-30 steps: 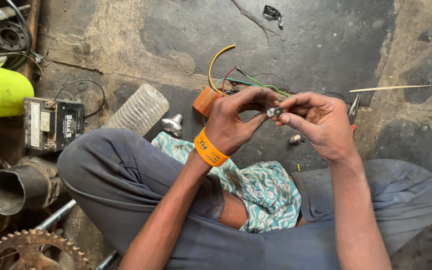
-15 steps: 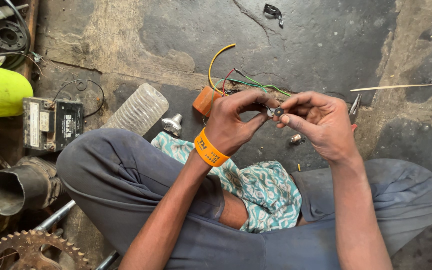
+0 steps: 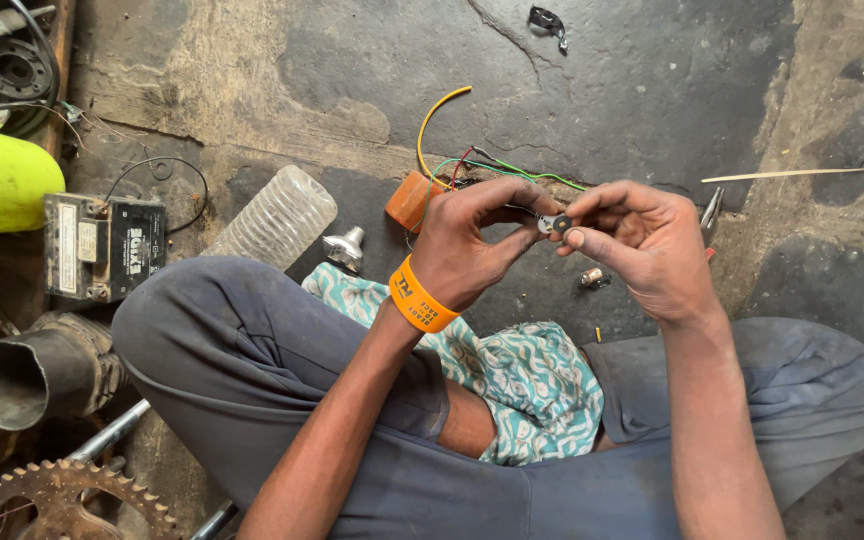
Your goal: The person sits on the workshop floor and repairs a small electrical component with colored wires. They strip and twist the wire ends by hand, use a screwdriver and pliers on the wires, and fit the wires into the component's terminals, working on it in their lap.
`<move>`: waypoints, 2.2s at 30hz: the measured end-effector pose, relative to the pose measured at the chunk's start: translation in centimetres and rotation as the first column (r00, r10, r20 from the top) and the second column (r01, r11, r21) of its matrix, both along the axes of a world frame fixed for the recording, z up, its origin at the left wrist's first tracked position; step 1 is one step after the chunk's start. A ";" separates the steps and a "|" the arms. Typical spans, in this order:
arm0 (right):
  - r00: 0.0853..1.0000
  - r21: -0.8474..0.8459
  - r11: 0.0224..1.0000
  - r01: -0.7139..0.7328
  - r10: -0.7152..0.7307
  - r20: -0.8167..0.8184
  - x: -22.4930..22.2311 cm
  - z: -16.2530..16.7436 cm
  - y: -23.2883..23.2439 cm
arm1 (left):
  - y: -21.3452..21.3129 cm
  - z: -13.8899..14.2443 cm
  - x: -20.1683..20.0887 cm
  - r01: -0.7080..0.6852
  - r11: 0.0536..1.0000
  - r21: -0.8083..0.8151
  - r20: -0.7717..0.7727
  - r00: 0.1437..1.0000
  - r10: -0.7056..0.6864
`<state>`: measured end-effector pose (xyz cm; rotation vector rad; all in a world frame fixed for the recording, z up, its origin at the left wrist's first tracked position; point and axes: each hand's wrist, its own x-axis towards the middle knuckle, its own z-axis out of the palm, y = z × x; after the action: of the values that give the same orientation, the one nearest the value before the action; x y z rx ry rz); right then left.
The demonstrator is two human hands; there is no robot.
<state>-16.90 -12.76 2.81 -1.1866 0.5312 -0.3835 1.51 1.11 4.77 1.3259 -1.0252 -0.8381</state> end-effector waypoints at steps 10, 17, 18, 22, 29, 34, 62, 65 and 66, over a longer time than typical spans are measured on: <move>0.997 0.035 0.999 -0.029 0.026 0.075 0.4 0.4 0.0 | -0.1 0.4 -0.1 0.009 1.000 -0.005 0.001 1.000 -0.009; 0.986 0.052 0.996 -0.075 0.066 0.155 0.1 0.1 -0.3 | -0.1 0.6 -0.1 0.010 1.000 -0.015 -0.012 1.000 -0.010; 0.983 0.064 0.995 -0.073 0.062 0.172 0.0 0.0 -0.3 | -0.1 0.6 -0.1 0.012 1.000 -0.015 -0.015 1.000 -0.012; 0.978 0.092 0.993 -0.073 0.054 0.200 -0.2 -0.4 -0.3 | -0.1 0.7 -0.1 0.016 1.000 -0.025 -0.020 1.000 -0.017; 0.975 0.098 0.991 -0.088 0.065 0.214 -0.4 -0.9 -0.4 | 0.1 1.3 -0.2 0.010 1.000 -0.016 0.065 0.998 -0.009; 0.979 0.116 0.990 -0.082 0.059 0.195 -0.5 -1.0 -0.4 | 0.1 1.8 -0.3 0.021 1.000 0.019 0.072 0.997 -0.023; 0.982 0.128 0.987 -0.100 0.078 0.173 -0.2 -0.9 -0.4 | 0.1 1.4 -0.2 0.017 0.999 0.030 0.068 0.998 -0.019; 0.982 0.144 0.984 -0.101 0.076 0.171 -0.2 -0.8 -0.5 | 0.1 1.5 -0.1 0.019 0.999 0.036 0.019 1.000 -0.020; 0.983 0.143 0.985 -0.098 0.074 0.167 -0.3 -0.8 -0.5 | 0.1 1.5 -0.2 0.020 0.999 0.039 -0.002 1.000 -0.020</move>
<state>-17.17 -13.31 2.04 -1.0195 0.3607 -0.3550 1.36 1.23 6.29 1.3494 -1.0276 -0.8780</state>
